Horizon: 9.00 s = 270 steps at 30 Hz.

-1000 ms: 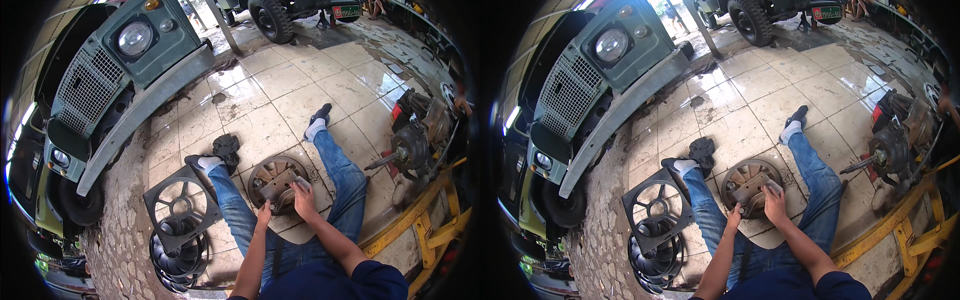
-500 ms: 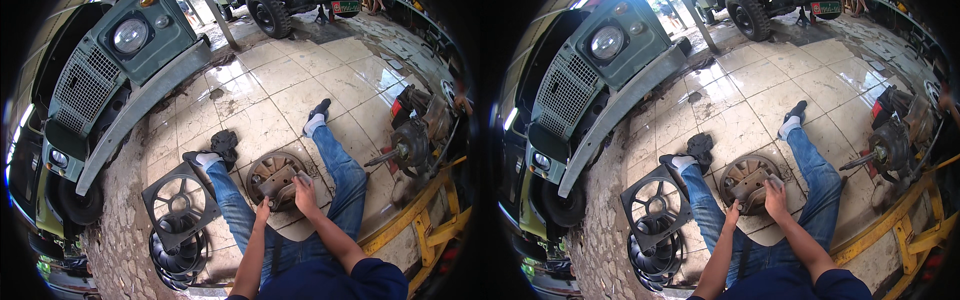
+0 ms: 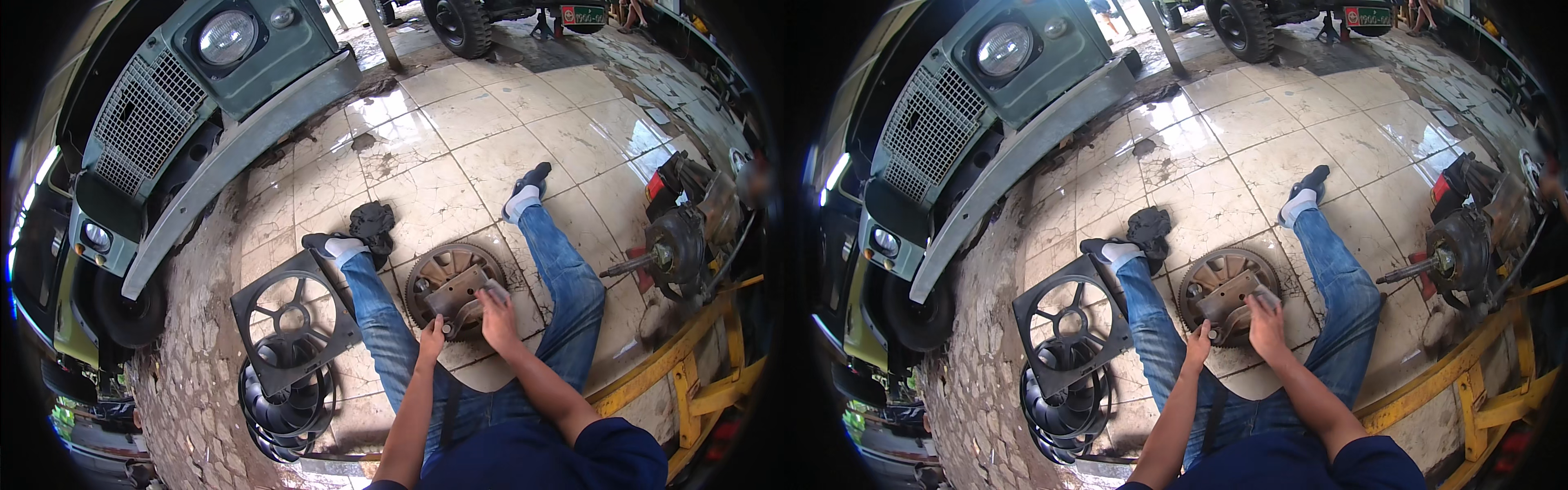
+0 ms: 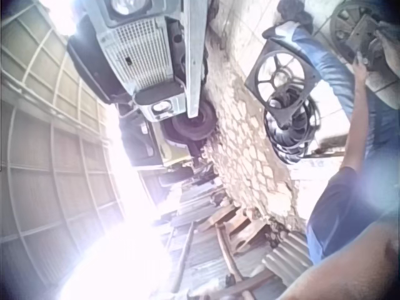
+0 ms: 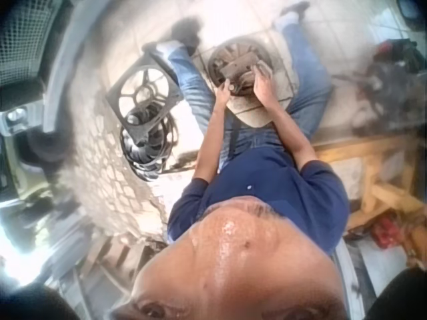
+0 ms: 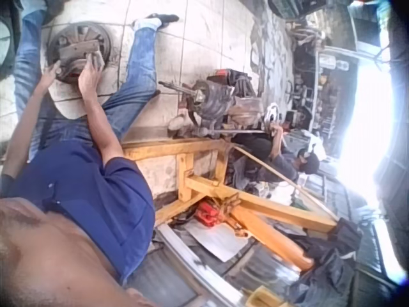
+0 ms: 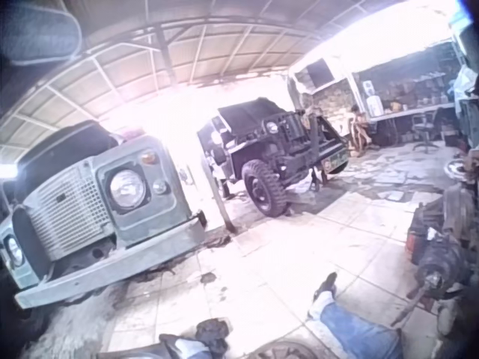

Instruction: The person sits on the floor and scrubs a metal mechanical part with a red abrasive pad, then wipes it with a white cloth. The person continues to clean the part's surface and edges.

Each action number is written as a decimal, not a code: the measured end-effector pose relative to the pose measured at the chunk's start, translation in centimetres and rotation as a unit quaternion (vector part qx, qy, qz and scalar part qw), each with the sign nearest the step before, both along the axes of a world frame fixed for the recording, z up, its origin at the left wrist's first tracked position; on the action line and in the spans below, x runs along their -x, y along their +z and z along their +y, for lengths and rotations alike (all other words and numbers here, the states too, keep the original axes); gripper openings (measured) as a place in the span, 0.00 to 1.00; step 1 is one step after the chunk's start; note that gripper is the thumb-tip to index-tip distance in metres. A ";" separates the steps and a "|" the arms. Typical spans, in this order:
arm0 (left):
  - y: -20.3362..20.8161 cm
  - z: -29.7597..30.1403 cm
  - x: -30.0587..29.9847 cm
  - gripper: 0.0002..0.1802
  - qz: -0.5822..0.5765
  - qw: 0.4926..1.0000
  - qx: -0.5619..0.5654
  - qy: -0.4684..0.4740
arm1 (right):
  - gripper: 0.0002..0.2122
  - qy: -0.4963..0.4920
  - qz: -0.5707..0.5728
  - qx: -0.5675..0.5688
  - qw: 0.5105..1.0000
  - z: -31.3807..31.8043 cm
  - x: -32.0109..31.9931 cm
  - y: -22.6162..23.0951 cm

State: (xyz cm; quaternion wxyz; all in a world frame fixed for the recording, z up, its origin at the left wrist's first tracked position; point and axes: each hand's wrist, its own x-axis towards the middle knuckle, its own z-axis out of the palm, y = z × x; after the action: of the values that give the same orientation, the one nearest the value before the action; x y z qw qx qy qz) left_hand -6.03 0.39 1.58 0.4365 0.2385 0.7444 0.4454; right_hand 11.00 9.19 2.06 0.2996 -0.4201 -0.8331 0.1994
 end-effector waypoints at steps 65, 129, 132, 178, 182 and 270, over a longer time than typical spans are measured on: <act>-1.6 1.0 0.3 0.22 -0.063 0.997 -0.033 0.012 | 0.20 0.039 -0.043 -0.024 0.998 -1.6 0.1 -1.0; -1.1 0.8 -0.5 0.31 -0.112 0.988 0.044 0.097 | 0.20 0.162 0.026 0.183 0.969 -0.6 1.9 -0.7; -1.6 0.4 -0.3 0.32 -0.102 0.988 0.038 0.110 | 0.21 0.092 0.008 0.190 0.977 1.2 1.3 -0.1; -0.7 1.1 -1.2 0.32 -0.144 0.981 0.036 0.121 | 0.20 0.083 0.025 0.167 0.982 1.2 2.0 -0.9; -0.3 1.4 -1.6 0.32 -0.124 0.979 0.048 0.155 | 0.19 0.170 0.018 0.205 0.964 -0.7 2.4 0.0; -0.3 0.5 -1.6 0.28 -0.035 0.988 -0.009 0.150 | 0.18 0.103 0.007 0.064 0.993 -1.0 1.0 1.1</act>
State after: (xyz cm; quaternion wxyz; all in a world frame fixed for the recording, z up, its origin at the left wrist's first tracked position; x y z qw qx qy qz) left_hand -4.39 0.89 1.30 0.3885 0.1123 0.7521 0.5204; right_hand 10.01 8.23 3.12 0.2556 -0.3489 -0.8554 0.2849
